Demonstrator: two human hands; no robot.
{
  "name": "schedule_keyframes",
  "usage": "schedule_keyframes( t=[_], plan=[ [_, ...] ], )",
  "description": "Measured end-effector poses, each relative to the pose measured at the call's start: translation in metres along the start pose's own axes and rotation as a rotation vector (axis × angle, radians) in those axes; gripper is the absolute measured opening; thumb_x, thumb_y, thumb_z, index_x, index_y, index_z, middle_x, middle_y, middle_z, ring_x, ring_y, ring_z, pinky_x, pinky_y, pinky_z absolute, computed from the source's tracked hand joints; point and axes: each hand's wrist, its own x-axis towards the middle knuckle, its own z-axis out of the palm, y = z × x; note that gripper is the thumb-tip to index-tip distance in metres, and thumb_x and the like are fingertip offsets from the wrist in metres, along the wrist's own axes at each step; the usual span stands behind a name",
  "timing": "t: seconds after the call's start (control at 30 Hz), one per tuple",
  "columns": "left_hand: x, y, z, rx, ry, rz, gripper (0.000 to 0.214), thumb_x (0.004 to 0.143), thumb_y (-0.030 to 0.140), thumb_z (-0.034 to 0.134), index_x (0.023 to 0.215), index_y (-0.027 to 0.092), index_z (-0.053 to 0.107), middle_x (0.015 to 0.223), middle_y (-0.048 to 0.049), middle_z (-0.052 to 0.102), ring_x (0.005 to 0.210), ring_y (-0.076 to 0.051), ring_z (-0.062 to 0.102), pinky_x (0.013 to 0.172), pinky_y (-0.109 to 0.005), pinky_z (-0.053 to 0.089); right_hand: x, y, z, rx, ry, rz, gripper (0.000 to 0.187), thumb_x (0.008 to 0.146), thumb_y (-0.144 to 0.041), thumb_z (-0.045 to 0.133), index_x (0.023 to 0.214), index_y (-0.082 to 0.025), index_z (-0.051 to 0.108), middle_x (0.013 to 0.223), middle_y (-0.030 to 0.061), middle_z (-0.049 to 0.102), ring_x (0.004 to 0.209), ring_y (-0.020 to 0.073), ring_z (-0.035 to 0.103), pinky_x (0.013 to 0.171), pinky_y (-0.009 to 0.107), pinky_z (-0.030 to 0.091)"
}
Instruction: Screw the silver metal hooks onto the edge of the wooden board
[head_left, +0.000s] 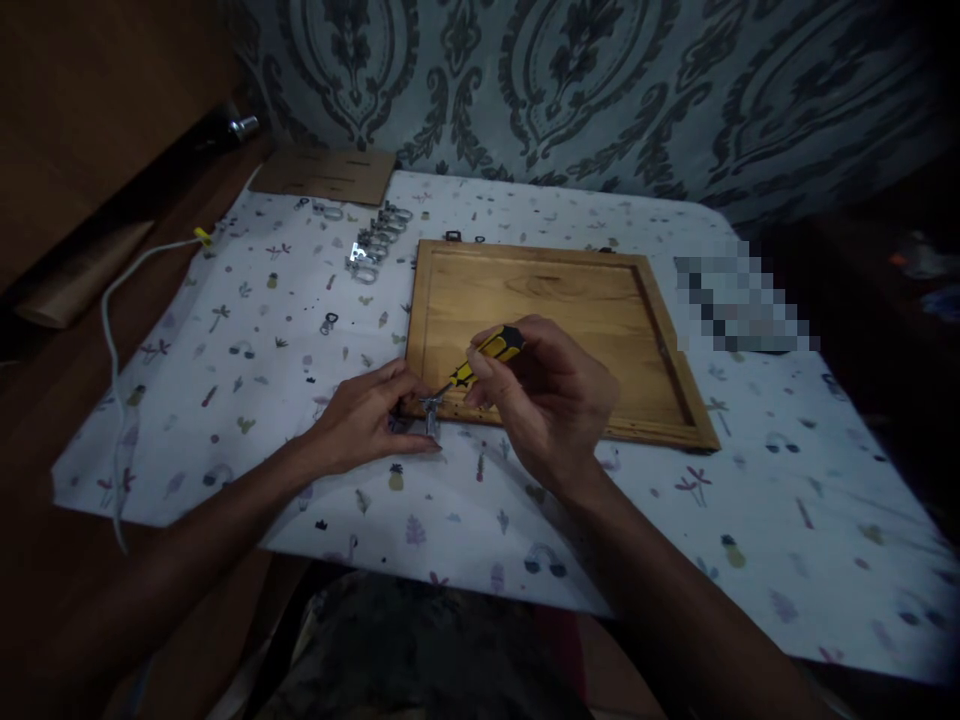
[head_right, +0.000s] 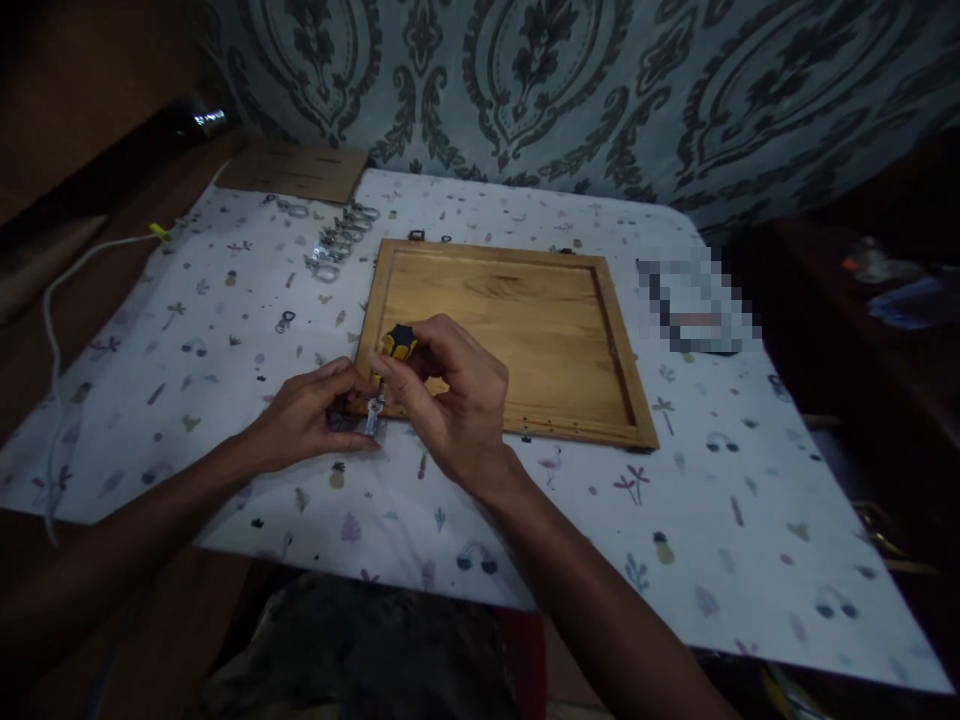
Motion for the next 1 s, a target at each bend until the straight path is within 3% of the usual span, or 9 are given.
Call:
schedule_keyframes(
  t=[0.27,0.4,0.47,0.67,1.0],
  plan=[
    [0.001,0.002,-0.002,0.023,-0.024,-0.031,0.047,0.081,0.057,0.082,0.109,0.023,0.066,0.099,-0.0014,0.063,0.083,-0.021,0.064,0.069,-0.032,0.052,0.003,-0.010,-0.003,0.071,-0.102,0.120,0.029,0.086,-0.042,0.083,0.087,-0.022,0.062,0.072,-0.0035,0.065,0.051,0.0098,0.059,0.047,0.023,0.052],
    [0.000,0.000,0.000,0.010,-0.001,-0.026,0.047,0.080,0.056,0.083,0.110,0.023,0.067,0.099,-0.0024,0.063,0.083,-0.022,0.063,0.071,-0.034,0.052,0.009,-0.012,-0.008,0.112,-0.186,0.120,0.029,0.090,-0.047,0.078,0.104,-0.022,0.071,0.090,0.0012,0.073,0.055,0.0094,0.062,0.051,0.024,0.056],
    [0.000,-0.001,0.001,0.003,0.004,-0.020,0.045,0.080,0.054,0.083,0.109,0.024,0.067,0.101,-0.0027,0.064,0.084,-0.022,0.064,0.072,-0.035,0.053,0.010,-0.012,-0.009,0.116,-0.231,0.110,0.025,0.093,-0.045,0.075,0.100,-0.021,0.073,0.092,0.0021,0.074,0.053,0.0084,0.063,0.051,0.023,0.055],
    [0.001,0.003,-0.002,0.014,-0.011,0.000,0.045,0.083,0.051,0.082,0.113,0.023,0.066,0.103,-0.0024,0.066,0.086,-0.021,0.065,0.074,-0.034,0.054,0.003,-0.006,-0.004,0.012,-0.078,0.061,0.031,0.084,-0.043,0.084,0.080,-0.020,0.065,0.071,-0.0016,0.065,0.051,0.0104,0.058,0.046,0.023,0.051],
    [0.000,0.000,0.000,-0.001,0.002,-0.002,0.045,0.082,0.058,0.080,0.108,0.024,0.067,0.098,-0.0025,0.064,0.082,-0.020,0.063,0.069,-0.034,0.053,-0.004,-0.003,-0.004,-0.023,-0.017,-0.059,0.015,0.090,-0.031,0.078,0.087,-0.022,0.067,0.077,0.0000,0.066,0.058,0.0130,0.062,0.050,0.027,0.055]
  ],
)
